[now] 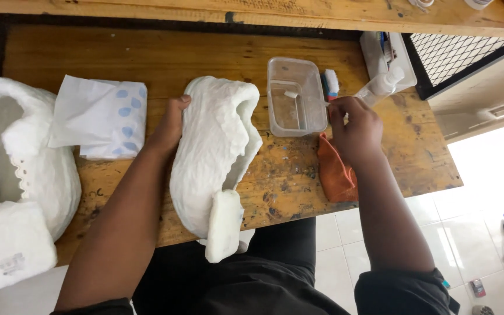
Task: A person is repairing or cleaning white sneakers by applying a liquid solution with a small stick and then covering the shoe with tissues.
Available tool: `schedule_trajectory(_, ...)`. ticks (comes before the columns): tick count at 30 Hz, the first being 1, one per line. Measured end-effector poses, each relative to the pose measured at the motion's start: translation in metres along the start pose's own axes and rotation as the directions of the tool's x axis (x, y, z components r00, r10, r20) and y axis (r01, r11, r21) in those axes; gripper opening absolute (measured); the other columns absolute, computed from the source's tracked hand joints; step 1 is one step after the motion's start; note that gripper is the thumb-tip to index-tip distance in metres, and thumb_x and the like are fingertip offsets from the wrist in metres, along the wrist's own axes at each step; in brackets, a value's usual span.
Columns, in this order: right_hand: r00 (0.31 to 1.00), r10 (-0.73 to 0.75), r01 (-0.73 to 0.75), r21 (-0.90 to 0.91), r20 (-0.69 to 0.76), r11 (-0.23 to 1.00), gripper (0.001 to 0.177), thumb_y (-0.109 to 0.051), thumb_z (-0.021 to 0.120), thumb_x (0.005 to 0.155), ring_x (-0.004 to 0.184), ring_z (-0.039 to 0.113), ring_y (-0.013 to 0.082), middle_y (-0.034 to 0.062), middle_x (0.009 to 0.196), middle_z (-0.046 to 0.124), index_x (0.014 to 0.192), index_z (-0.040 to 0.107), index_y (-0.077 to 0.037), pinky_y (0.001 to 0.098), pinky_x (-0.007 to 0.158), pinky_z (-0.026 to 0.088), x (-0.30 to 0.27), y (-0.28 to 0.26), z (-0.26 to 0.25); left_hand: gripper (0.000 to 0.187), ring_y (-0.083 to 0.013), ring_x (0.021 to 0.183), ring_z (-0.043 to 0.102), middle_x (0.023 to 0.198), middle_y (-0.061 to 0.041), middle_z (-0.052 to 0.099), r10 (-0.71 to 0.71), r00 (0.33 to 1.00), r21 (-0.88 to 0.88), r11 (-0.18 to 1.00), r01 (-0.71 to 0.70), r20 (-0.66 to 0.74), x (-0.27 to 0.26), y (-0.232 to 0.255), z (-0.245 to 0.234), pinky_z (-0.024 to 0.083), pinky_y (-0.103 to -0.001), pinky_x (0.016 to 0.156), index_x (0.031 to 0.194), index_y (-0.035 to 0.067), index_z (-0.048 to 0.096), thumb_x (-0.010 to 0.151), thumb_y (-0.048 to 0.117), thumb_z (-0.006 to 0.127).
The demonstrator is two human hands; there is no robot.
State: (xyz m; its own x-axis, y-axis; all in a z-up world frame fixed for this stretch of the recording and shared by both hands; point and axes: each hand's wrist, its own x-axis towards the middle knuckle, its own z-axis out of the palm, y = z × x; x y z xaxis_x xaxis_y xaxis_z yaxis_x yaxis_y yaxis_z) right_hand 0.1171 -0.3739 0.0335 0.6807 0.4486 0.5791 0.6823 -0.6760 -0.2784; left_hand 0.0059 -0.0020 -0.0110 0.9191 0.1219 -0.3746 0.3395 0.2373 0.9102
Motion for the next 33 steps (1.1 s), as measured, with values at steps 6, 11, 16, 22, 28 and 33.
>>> schedule_trajectory(6, 0.997, 0.068, -0.065, -0.066, 0.045, 0.996, 0.005, -0.015, 0.075, 0.098, 0.071, 0.068, 0.0332, 0.0040, 0.077, 0.066, 0.101, 0.074, -0.019, 0.0446, 0.065, 0.054, -0.012, 0.015, 0.013, 0.071, -0.0227, 0.096, 0.056, 0.098, -0.005, 0.056, -0.002, 1.000, -0.082, 0.997, 0.003, 0.010, -0.003, -0.001, -0.002, 0.049, -0.034, 0.090, 0.125, 0.015, 0.058, 0.083, 0.071, 0.057)
schedule_trajectory(11, 0.976, 0.214, -0.215, 0.210, 0.029, 0.954, 0.008, -0.005, 0.071, 0.101, 0.067, 0.058, 0.0242, 0.0084, 0.078, 0.066, 0.104, 0.075, -0.012, 0.0372, 0.063, 0.046, -0.020, 0.005, 0.006, 0.066, -0.0213, 0.091, 0.056, 0.094, -0.004, 0.056, -0.017, 1.000, -0.141, 0.990, 0.017, -0.003, -0.011, 0.004, 0.003, 0.051, -0.033, 0.086, 0.122, 0.015, 0.058, 0.083, 0.069, 0.059)
schedule_trajectory(16, 0.948, 0.319, -0.275, 0.498, -0.003, 0.823, 0.005, 0.000, 0.070, 0.106, 0.069, 0.049, 0.0081, 0.0020, 0.078, 0.062, 0.107, 0.073, -0.004, 0.0235, 0.063, 0.040, -0.026, -0.032, -0.028, 0.064, -0.0193, 0.091, 0.056, 0.094, -0.003, 0.057, 0.011, 1.000, -0.157, 0.988, -0.011, -0.001, 0.023, -0.022, -0.011, 0.050, -0.030, 0.085, 0.120, 0.016, 0.059, 0.083, 0.068, 0.059)
schedule_trajectory(22, 1.000, -0.028, 0.032, 0.447, -0.014, 0.894, 0.002, 0.000, 0.078, 0.097, 0.048, 0.041, 0.0146, 0.0084, 0.066, 0.053, 0.097, 0.078, -0.001, 0.0261, 0.048, 0.036, -0.018, -0.076, -0.045, 0.059, -0.0185, 0.090, 0.056, 0.093, -0.001, 0.056, -0.008, 1.000, -0.175, 0.985, 0.005, -0.019, -0.007, 0.003, 0.005, 0.049, -0.031, 0.084, 0.117, 0.016, 0.058, 0.082, 0.064, 0.060)
schedule_trajectory(28, 0.906, -0.414, 0.380, 0.265, 0.083, 0.886, 0.010, 0.006, 0.073, 0.088, 0.048, 0.054, 0.0182, 0.0088, 0.069, 0.064, 0.091, 0.079, -0.002, 0.0279, 0.046, 0.046, 0.008, -0.117, -0.041, 0.066, -0.0193, 0.090, 0.057, 0.094, -0.003, 0.058, -0.008, 1.000, -0.138, 0.990, 0.008, 0.002, -0.012, 0.008, 0.004, 0.051, -0.032, 0.084, 0.121, 0.015, 0.059, 0.082, 0.069, 0.059)
schedule_trajectory(33, 0.777, -0.623, 0.620, 0.059, 0.088, 0.782, 0.012, -0.001, 0.069, 0.097, 0.061, 0.058, 0.0219, 0.0047, 0.073, 0.061, 0.091, 0.076, -0.007, 0.0307, 0.053, 0.049, 0.018, -0.125, -0.044, 0.063, -0.0184, 0.092, 0.053, 0.094, -0.002, 0.051, 0.023, 0.997, -0.050, 0.999, -0.019, 0.078, -0.011, 0.006, -0.006, 0.048, -0.029, 0.087, 0.118, 0.015, 0.056, 0.087, 0.070, 0.056)
